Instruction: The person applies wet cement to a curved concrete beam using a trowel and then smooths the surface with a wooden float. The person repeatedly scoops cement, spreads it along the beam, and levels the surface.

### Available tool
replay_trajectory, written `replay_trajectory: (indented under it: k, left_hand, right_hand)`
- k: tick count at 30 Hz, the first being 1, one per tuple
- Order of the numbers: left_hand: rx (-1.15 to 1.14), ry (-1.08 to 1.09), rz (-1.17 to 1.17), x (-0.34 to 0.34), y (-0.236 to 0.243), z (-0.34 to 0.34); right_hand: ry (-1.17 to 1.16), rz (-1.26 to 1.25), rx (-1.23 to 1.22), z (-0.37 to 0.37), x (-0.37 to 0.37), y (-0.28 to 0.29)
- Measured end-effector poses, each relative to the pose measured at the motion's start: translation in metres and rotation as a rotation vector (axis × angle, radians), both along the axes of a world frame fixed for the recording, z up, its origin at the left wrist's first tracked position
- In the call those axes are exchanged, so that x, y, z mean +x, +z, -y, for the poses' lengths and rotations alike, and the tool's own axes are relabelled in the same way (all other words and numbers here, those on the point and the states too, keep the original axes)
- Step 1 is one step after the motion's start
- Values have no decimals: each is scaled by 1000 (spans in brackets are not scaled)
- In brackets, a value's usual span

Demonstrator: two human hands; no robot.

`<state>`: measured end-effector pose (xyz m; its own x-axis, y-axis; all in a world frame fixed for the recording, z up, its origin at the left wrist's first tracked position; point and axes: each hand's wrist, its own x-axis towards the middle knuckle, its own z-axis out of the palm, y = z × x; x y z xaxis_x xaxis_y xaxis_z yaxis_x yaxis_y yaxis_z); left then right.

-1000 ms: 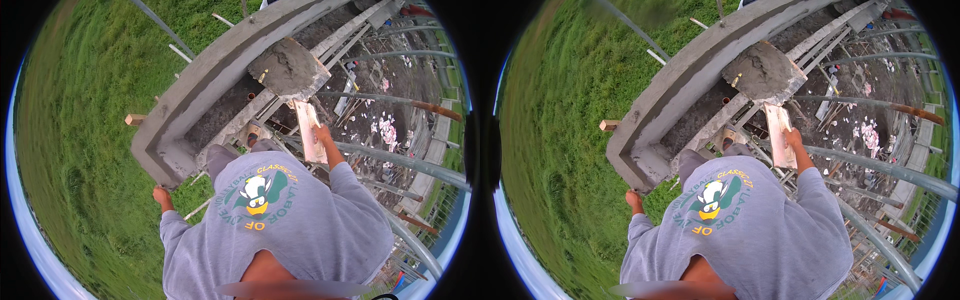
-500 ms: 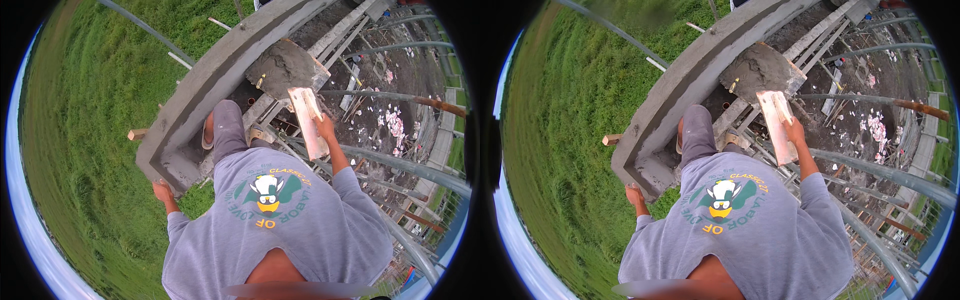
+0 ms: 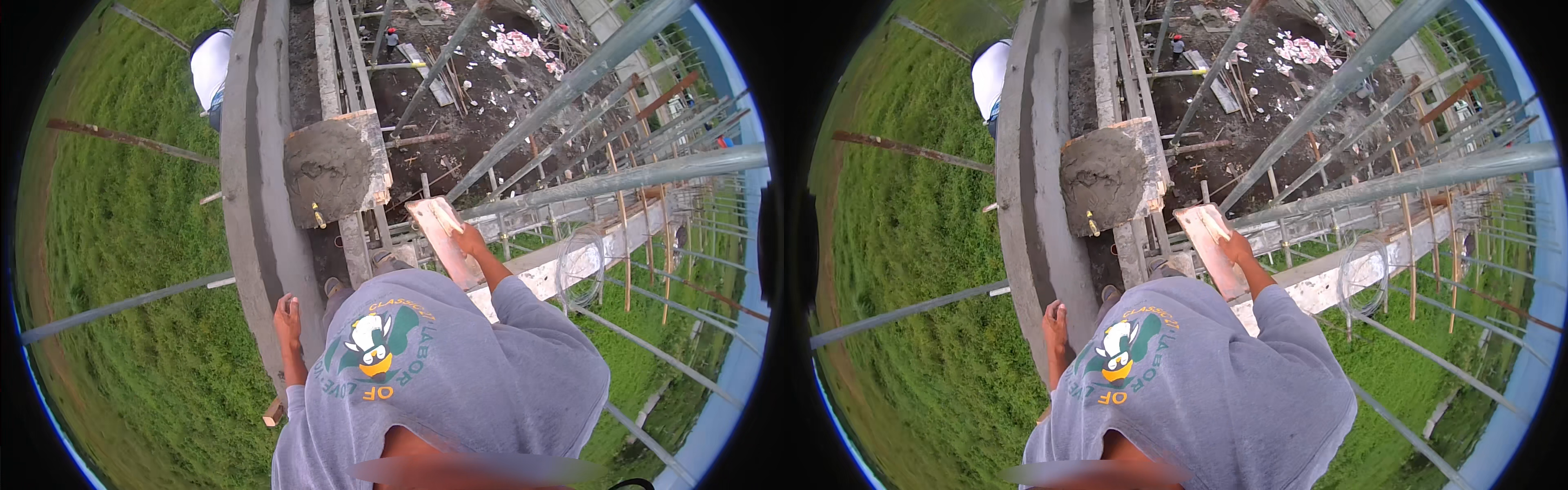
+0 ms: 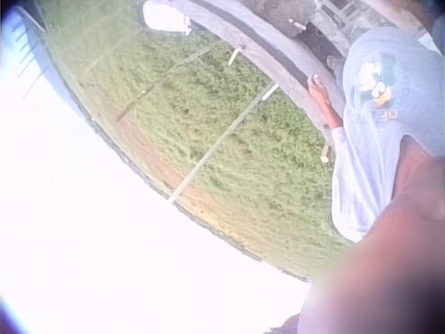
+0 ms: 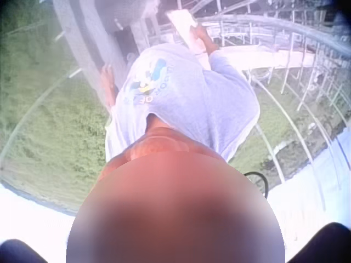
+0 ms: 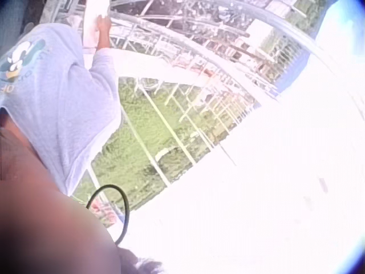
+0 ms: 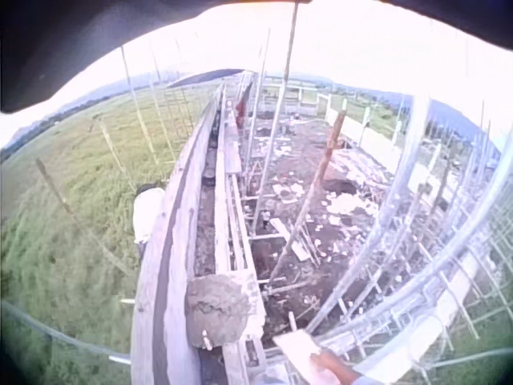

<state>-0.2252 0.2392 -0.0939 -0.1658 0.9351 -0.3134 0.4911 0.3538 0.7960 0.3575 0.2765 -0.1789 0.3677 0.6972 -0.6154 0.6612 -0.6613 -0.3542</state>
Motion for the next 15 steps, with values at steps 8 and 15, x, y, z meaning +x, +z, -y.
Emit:
replay_trajectory:
  k: [8,15]
  left_hand:
    - [-687,-657,-121,-43,-16,5]
    - [-712,-691,-117,-23,-48,-12]
  right_hand:
    - [-434,-54,4,95,-25,9]
    - [-662,54,116,143,-48,-7]
